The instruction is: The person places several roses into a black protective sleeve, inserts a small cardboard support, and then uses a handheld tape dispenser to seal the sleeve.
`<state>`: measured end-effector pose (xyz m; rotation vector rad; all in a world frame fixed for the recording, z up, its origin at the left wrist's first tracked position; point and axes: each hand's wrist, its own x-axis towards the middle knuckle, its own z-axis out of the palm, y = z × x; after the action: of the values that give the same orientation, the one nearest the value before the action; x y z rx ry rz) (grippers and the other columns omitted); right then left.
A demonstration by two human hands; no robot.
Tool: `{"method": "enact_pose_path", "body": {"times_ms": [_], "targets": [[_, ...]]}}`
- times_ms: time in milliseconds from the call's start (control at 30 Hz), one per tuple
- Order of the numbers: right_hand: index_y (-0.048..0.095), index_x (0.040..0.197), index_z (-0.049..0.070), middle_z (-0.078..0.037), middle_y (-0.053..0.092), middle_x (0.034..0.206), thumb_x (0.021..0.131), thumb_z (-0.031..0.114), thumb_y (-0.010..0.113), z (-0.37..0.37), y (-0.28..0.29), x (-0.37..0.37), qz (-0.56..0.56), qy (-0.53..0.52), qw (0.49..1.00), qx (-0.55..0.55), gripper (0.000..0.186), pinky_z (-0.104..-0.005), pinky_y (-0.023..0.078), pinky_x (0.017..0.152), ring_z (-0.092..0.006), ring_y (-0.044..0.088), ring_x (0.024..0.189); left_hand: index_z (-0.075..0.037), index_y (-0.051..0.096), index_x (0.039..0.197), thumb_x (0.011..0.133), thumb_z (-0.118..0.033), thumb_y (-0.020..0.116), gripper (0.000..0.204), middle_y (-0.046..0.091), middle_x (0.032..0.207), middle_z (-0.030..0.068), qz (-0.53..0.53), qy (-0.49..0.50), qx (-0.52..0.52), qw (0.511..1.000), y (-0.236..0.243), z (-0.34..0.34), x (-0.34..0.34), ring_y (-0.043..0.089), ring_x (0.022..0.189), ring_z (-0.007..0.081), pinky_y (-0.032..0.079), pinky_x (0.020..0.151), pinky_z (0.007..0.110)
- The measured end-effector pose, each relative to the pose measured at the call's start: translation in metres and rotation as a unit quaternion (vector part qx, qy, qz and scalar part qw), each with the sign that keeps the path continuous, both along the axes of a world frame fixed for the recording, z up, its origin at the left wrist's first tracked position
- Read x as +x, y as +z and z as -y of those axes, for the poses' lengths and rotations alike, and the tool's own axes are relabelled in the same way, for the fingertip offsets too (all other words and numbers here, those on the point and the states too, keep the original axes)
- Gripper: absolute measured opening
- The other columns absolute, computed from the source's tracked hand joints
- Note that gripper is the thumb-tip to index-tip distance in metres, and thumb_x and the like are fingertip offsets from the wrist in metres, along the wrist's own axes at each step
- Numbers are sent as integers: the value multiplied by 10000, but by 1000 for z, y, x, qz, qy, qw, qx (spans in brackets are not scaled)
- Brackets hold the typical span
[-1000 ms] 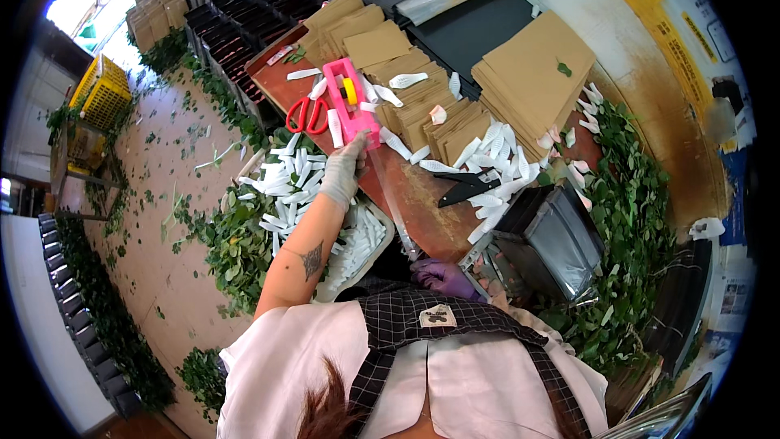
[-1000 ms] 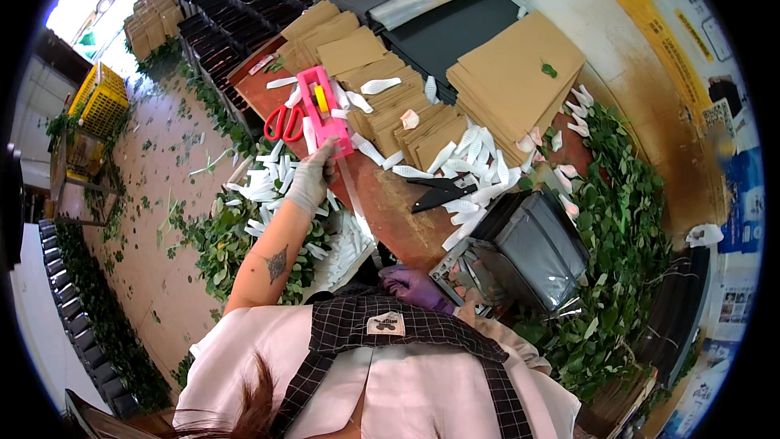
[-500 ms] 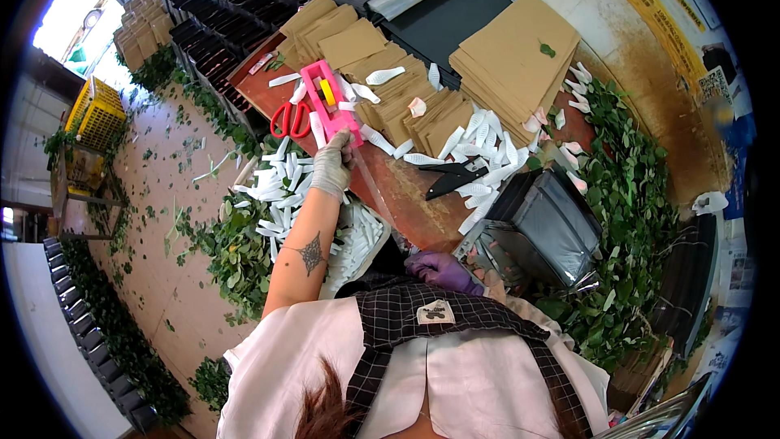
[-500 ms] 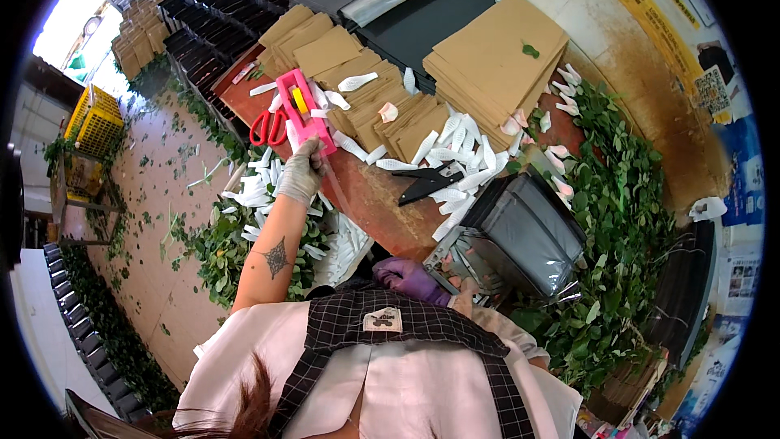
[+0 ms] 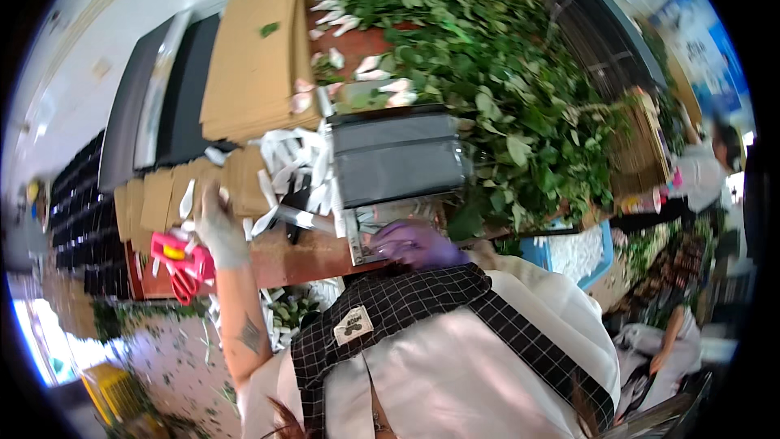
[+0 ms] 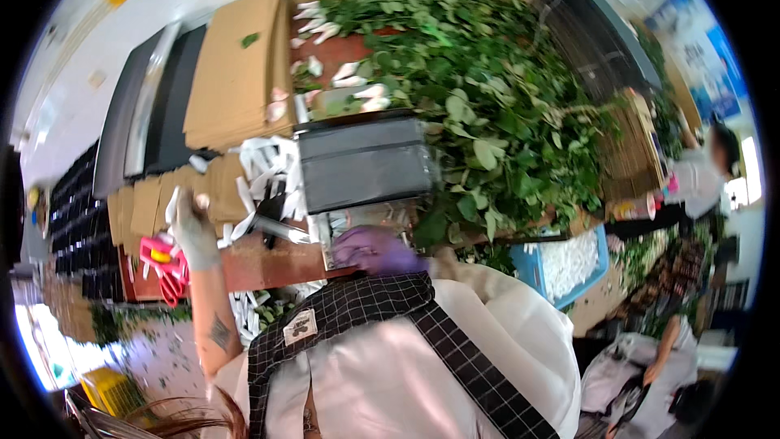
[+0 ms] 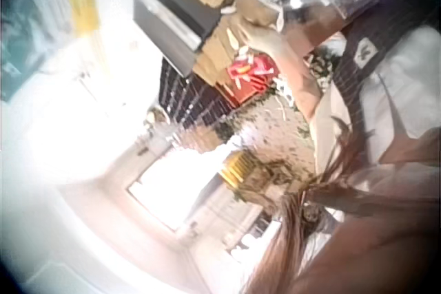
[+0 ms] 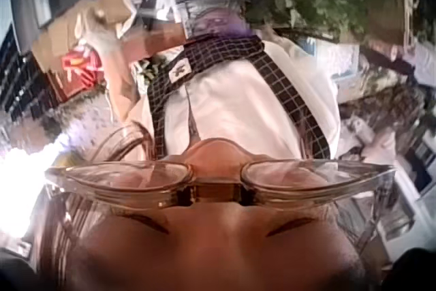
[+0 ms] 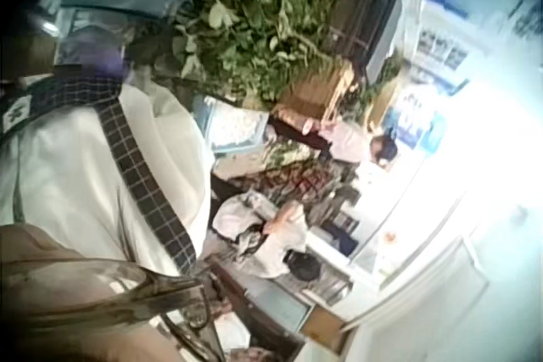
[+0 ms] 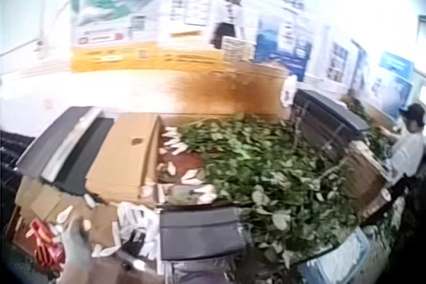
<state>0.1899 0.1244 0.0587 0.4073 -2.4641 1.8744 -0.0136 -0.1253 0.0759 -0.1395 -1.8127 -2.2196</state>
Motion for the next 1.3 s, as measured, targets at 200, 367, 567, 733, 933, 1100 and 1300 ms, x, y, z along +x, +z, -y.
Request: {"method": "enact_pose_path", "body": {"times_ms": [200, 367, 567, 733, 933, 1100, 1300], "targets": [[673, 868, 14, -151, 650, 1014, 737, 97, 632, -52, 56, 95, -83, -337, 936, 58, 161, -395, 479, 838, -288, 617, 958, -45, 646, 802, 836, -285, 618, 245, 521, 727, -26, 110, -354, -130, 920, 57, -228, -42, 451, 649, 70, 370, 612, 225], [663, 816, 23, -144, 654, 964, 721, 30, 617, -61, 33, 113, 22, -485, 872, 66, 106, -353, 487, 790, -274, 623, 905, -56, 653, 791, 826, -326, 640, 272, 541, 662, -11, 232, -492, -268, 795, 21, -346, -35, 479, 636, 94, 373, 606, 264], [669, 915, 42, -140, 655, 866, 836, 148, 616, -45, -59, 135, 262, -496, 826, -53, 142, -327, 488, 742, -242, 625, 846, -72, 626, 1126, 865, -207, 552, 304, 657, 991, 79, -137, -639, -607, 451, -70, -373, -70, 595, 815, 164, 455, 748, 305], [668, 960, 38, -123, 661, 881, 847, 195, 613, -59, -123, 79, 400, -563, 707, -151, 201, -319, 486, 724, -214, 621, 816, 31, 666, 942, 718, -334, 693, 429, 654, 805, 112, -51, -641, -603, 471, -103, -376, -59, 602, 718, 205, 472, 674, 343], [667, 965, 35, -118, 662, 881, 850, 204, 612, -80, -136, 55, 333, -563, 720, -230, 212, -317, 485, 723, -208, 618, 811, -5, 644, 1026, 706, -215, 717, 390, 665, 876, 66, 134, -657, -542, 506, -58, -379, -47, 575, 733, 161, 474, 682, 327], [667, 970, 33, -113, 662, 880, 852, 211, 611, -86, -133, 53, 315, -552, 731, -250, 221, -315, 485, 722, -203, 615, 807, 15, 613, 1087, 660, -235, 719, 506, 659, 969, 124, 88, -686, -536, 484, -80, -382, -62, 586, 837, 217, 467, 762, 341], [666, 976, 31, -108, 662, 880, 854, 219, 610, -88, -129, 61, 306, -544, 735, -264, 232, -313, 484, 720, -197, 613, 802, 7, 618, 1089, 654, -266, 734, 526, 662, 981, 141, -9, -700, -528, 481, -99, -389, -67, 603, 846, 247, 470, 769, 363]]}}
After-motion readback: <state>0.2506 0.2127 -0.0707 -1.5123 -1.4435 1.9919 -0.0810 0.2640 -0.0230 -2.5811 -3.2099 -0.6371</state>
